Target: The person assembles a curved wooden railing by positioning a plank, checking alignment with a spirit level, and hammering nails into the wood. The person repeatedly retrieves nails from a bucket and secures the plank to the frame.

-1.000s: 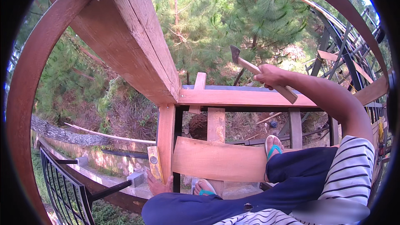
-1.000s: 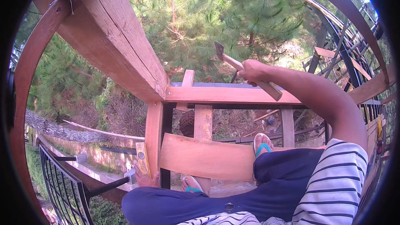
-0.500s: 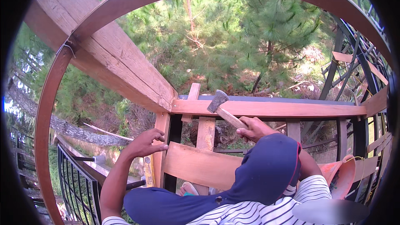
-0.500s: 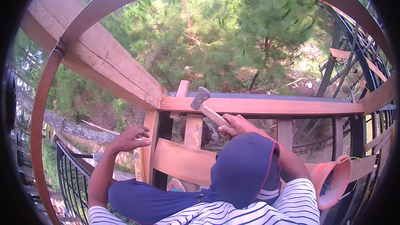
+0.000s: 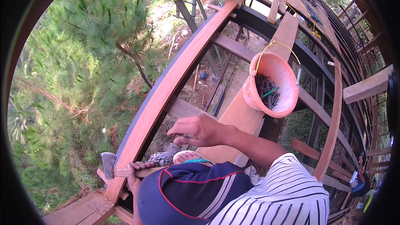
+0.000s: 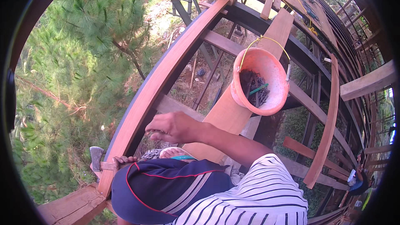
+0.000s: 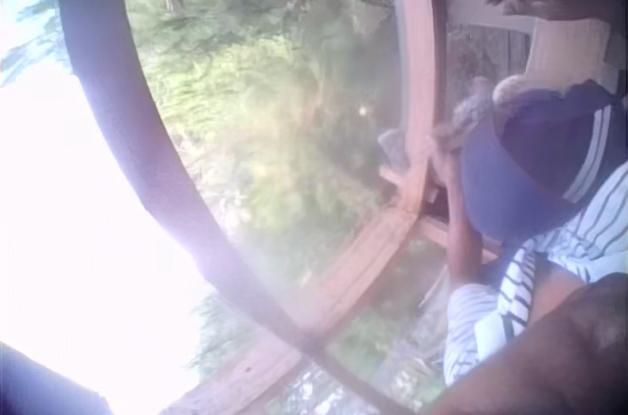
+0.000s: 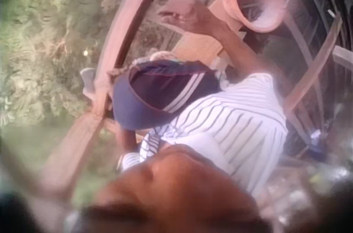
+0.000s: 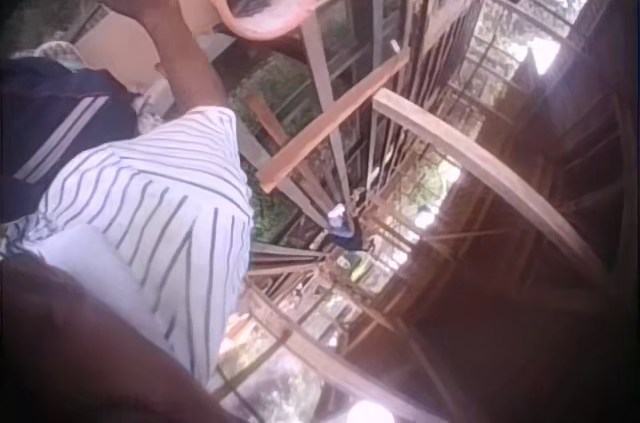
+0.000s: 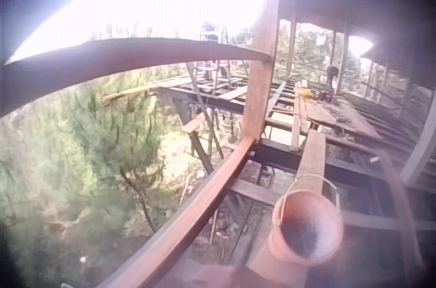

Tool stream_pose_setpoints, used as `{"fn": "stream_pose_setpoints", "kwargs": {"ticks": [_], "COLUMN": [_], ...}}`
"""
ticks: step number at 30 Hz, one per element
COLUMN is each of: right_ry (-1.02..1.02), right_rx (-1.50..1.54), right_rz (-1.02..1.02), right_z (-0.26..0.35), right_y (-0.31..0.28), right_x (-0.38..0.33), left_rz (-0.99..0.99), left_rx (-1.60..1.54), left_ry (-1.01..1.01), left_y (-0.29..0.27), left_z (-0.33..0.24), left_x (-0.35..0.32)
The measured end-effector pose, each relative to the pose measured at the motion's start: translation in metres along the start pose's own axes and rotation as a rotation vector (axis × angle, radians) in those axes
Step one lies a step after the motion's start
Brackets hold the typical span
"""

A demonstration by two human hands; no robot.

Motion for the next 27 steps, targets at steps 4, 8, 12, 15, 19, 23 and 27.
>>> {"fn": "stream_pose_setpoints", "kwargs": {"ticks": [4, 8, 12, 15, 19, 23, 27], "right_ry": [0.435, 1.065, 1.301, 1.329, 1.349, 1.363, 1.214], "right_rx": [-0.392, -0.685, -0.496, -0.827, -0.945, -1.001, -1.112], "right_rz": [-0.746, -0.461, -0.218, 0.016, 0.03, -0.001, 0.053], "right_z": [-0.037, -0.153, -0.243, -0.276, -0.285, -0.272, -0.217], "right_y": [-0.241, -0.347, -0.333, -0.323, -0.299, -0.302, -0.282], "right_x": [-0.126, -0.255, -0.291, -0.297, -0.259, -0.281, -0.289], "left_rz": [-0.031, -0.041, -0.046, -0.06, -0.125, -0.153, -0.124], "left_rx": [0.026, 0.097, 0.142, 0.157, 0.161, 0.133, 0.062], "left_ry": [0.077, 0.1, 0.134, 0.123, 0.142, 0.112, 0.06], "left_y": [-0.011, -0.018, -0.023, -0.027, -0.047, -0.07, -0.089], "left_z": [-0.018, -0.024, -0.028, -0.021, -0.038, -0.059, -0.087], "left_x": [0.027, 0.047, 0.055, 0.053, 0.038, 0.021, -0.015]}}
Point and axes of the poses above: each hand's wrist, its own x-axis towards the middle knuckle, its own y-axis out of the palm, z = x × y, the point moved 8 cm from there along x, towards the middle knuckle, and after that the axes turned 11 degrees about x, right-handed, at the moved point
